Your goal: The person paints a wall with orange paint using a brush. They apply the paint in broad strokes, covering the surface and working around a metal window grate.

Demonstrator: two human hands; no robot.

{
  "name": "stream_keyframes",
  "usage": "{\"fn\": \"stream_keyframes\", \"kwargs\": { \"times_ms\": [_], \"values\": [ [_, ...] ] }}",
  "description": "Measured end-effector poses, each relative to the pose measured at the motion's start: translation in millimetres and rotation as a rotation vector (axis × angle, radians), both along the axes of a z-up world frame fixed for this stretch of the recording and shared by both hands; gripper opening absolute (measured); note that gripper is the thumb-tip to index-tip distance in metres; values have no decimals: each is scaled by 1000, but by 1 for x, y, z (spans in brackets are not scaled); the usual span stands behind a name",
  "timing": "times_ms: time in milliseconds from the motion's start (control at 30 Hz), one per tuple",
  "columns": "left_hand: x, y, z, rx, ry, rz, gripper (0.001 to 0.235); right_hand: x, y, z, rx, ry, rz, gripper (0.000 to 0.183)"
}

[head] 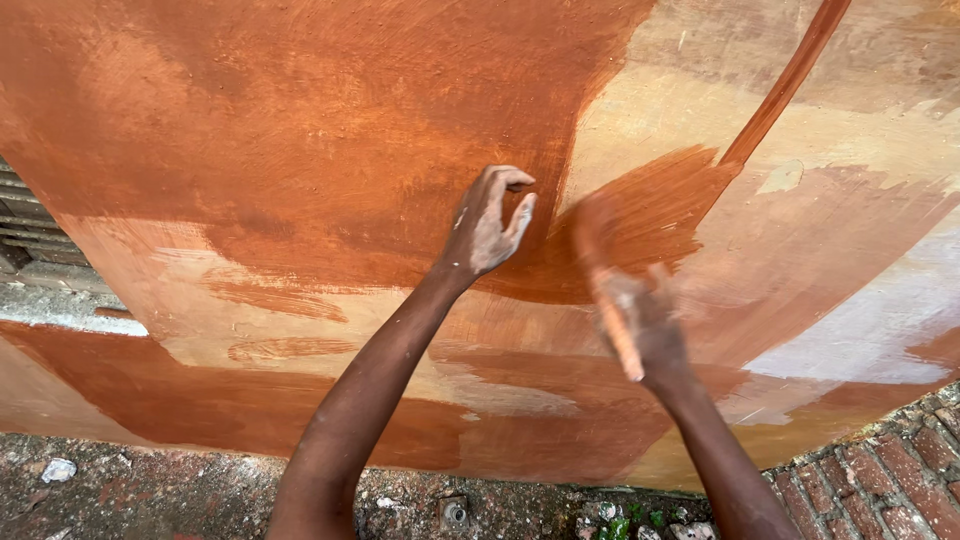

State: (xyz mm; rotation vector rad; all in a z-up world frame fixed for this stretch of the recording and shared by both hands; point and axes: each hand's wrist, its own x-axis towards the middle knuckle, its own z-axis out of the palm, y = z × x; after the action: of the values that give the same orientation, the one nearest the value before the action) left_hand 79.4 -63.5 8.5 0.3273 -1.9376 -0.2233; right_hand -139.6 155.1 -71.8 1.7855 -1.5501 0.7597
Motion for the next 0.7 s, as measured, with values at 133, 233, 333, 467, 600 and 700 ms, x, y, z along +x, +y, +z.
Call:
{"fn": "stream_keyframes", "kwargs": {
  "times_ms": [133, 233, 333, 467, 600, 700],
  "values": [
    [-6, 7, 14, 42, -11, -49, 28, 18, -8, 4, 181, 110, 113, 60],
    [1, 8, 19, 29, -3, -48, 27, -6, 2, 26, 111, -195, 35, 64],
    [13, 4, 21, 10, 31, -44, 28, -41, 16, 55, -146, 233, -159, 60],
    [20, -1, 25, 54, 63, -83, 28, -41, 18, 67, -237, 205, -262, 48],
    [8, 1, 33, -8, 85, -83, 29, -8, 8, 58, -22, 56, -89, 60],
    [-3, 7, 45, -13, 63, -146, 29, 11, 1, 52, 85, 109, 138, 55]
  ]
}}
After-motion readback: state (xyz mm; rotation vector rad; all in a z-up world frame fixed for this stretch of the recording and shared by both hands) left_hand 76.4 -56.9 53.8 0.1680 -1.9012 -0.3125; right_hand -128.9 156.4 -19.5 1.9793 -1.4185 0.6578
